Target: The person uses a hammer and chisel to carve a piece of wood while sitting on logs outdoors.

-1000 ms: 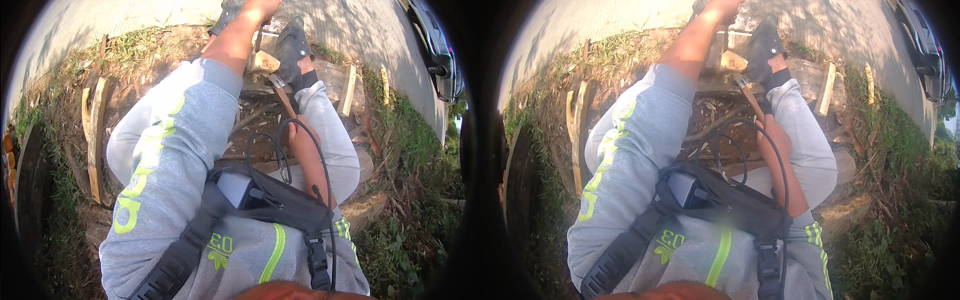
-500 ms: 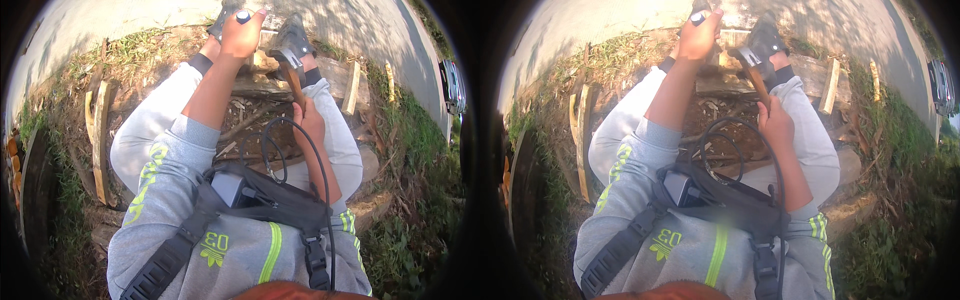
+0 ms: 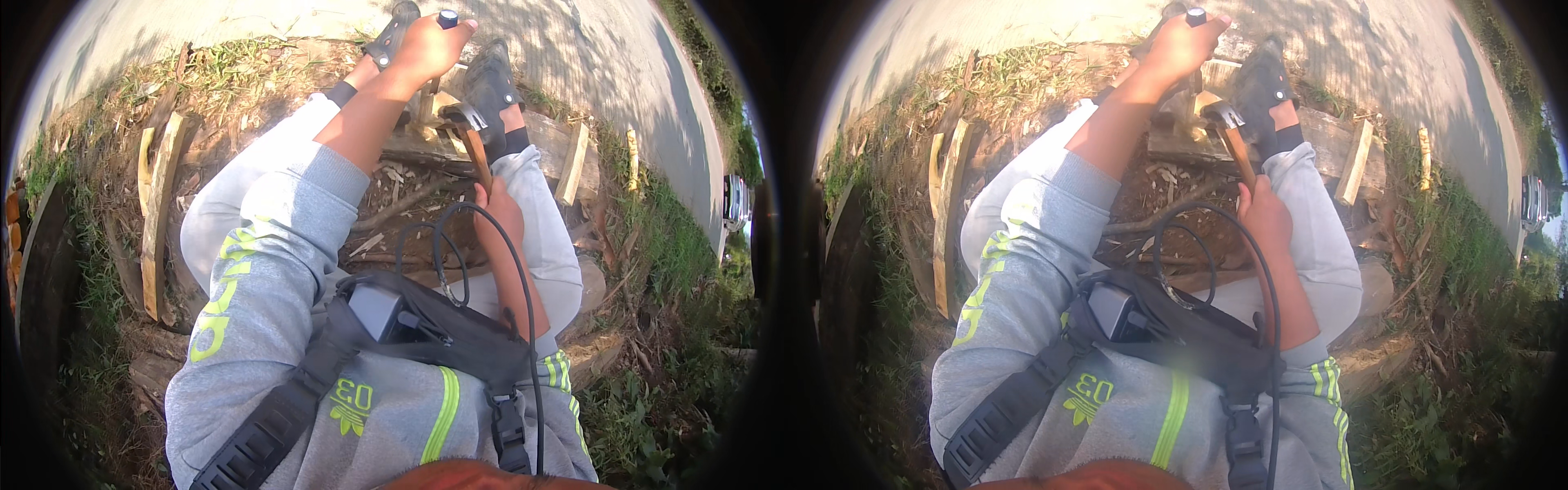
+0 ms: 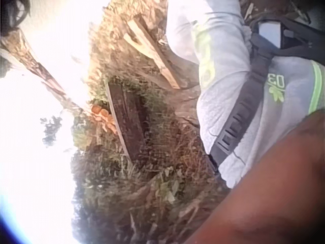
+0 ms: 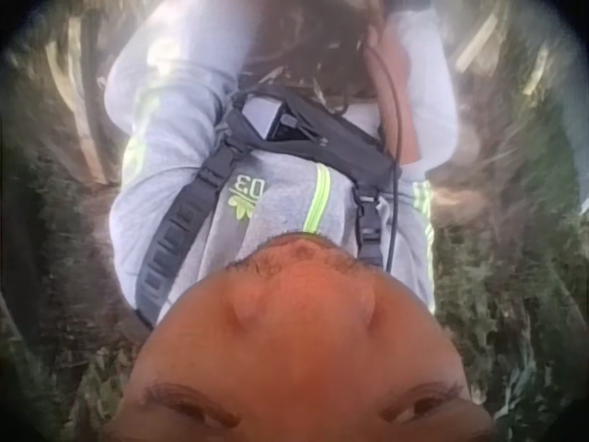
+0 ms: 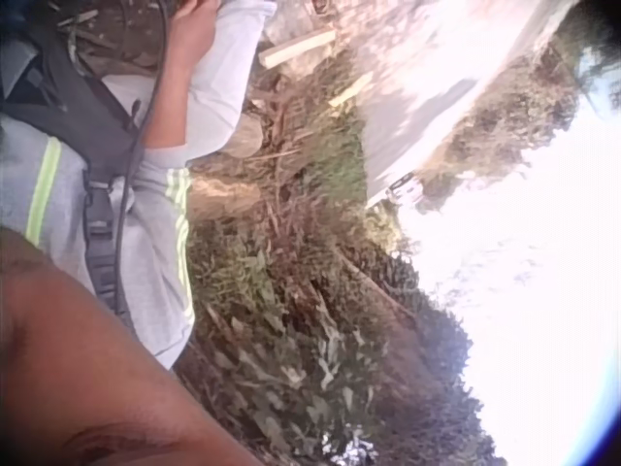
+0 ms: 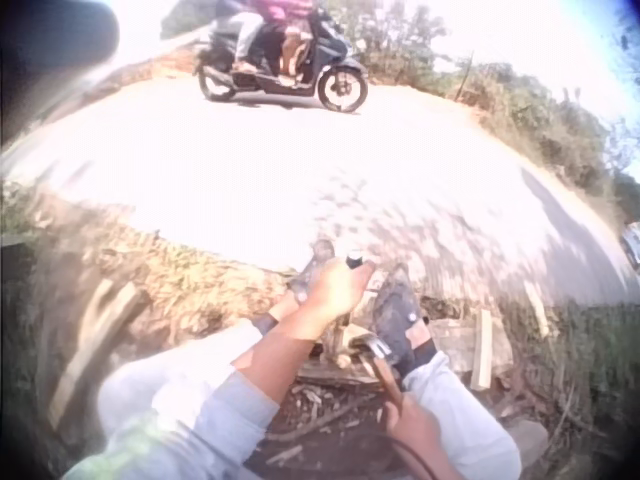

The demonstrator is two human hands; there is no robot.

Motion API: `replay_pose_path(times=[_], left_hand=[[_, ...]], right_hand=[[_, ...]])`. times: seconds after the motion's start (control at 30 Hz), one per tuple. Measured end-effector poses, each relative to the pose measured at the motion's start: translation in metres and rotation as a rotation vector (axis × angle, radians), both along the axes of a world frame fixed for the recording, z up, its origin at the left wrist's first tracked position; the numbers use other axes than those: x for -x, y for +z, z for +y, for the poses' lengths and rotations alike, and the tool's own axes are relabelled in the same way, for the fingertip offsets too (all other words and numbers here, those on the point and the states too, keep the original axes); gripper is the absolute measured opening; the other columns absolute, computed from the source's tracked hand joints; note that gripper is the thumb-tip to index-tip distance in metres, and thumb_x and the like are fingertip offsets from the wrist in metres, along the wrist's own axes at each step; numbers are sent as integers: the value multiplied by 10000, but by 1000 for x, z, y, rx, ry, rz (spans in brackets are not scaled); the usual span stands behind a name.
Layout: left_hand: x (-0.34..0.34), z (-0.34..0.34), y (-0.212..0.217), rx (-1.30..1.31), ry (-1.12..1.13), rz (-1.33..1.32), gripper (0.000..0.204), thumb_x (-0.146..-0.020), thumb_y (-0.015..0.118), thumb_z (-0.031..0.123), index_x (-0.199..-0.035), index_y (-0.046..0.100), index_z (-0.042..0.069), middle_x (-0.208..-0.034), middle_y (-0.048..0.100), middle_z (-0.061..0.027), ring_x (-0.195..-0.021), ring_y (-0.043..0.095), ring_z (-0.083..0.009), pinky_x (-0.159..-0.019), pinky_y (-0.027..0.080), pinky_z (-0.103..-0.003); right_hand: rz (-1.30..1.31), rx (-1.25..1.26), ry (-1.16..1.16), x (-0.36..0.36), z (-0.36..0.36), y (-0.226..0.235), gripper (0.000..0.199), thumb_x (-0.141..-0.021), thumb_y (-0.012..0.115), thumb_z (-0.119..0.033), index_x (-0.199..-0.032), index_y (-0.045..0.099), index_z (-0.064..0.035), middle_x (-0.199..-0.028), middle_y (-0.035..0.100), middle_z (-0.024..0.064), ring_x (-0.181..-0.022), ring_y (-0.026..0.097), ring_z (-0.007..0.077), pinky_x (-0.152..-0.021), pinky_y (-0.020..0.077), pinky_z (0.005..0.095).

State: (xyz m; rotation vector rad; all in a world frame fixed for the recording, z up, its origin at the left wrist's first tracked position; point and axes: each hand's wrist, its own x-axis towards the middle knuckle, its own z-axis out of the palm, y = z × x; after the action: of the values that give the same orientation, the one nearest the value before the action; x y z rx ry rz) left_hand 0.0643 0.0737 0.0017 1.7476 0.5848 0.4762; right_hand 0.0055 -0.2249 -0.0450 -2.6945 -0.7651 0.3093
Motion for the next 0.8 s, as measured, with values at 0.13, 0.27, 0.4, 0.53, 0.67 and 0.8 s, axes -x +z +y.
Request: replay_pose_path(times=[0.13, 0.27, 0.4, 0.53, 0.67, 0.8], left_hand=[[1, -23, 21, -73, -39, 38, 485, -989, 693, 525, -988, 725, 41, -874, 717, -74, -871, 677, -210, -836, 535, -402], [6, -26, 21, -14, -37, -20, 396, -988, 707, 407, -1037, 729, 15, -900, 756, -150, -860, 714, -292, -807, 546, -417], [4, -25, 19, 32, -33, -121, 326, -1012, 669, 314, -1080, 732, 1, -882, 755, -180, -840, 722, -269, -763, 545, -412], [3, -25, 9, -136, -29, -122, 335, -1011, 657, 329, -1088, 736, 12, -917, 764, -196, -878, 746, -321, -779, 553, -435], [-6, -11, -7, -88, -9, -113, 370, -1008, 649, 358, -1107, 738, 12, -973, 766, -233, -938, 751, -377, -807, 554, -464], [-12, -3, -10, -177, 29, -61, 429, -1003, 639, 412, -1112, 748, 11, -1003, 768, -245, -971, 749, -391, -840, 551, -481]], right_hand=[[9, -4, -13, 3, -2, 1, 270, -1076, 588, -342, -1070, 536, -77, -786, 698, 243, -787, 686, 495, -658, 506, 588], [14, 16, -22, 9, -3, 7, 273, -1077, 585, -345, -1076, 537, -76, -786, 691, 247, -790, 680, 501, -661, 500, 593], [28, 21, -30, 6, -2, 5, 273, -1076, 588, -350, -1075, 548, -79, -791, 692, 243, -787, 677, 501, -663, 497, 595], [-5, 18, -23, -1, 0, 9, 274, -1076, 593, -351, -1109, 587, -79, -803, 698, 233, -779, 679, 495, -659, 500, 582], [-75, -209, -1, -16, 3, 42, 329, -1074, 600, -363, -1182, 616, -52, -824, 699, 234, -769, 683, 480, -648, 504, 553], [-71, 14, 7, -19, -2, 26, 284, -1078, 600, -348, -1146, 631, -74, -812, 691, 234, -781, 683, 471, -651, 499, 541]])
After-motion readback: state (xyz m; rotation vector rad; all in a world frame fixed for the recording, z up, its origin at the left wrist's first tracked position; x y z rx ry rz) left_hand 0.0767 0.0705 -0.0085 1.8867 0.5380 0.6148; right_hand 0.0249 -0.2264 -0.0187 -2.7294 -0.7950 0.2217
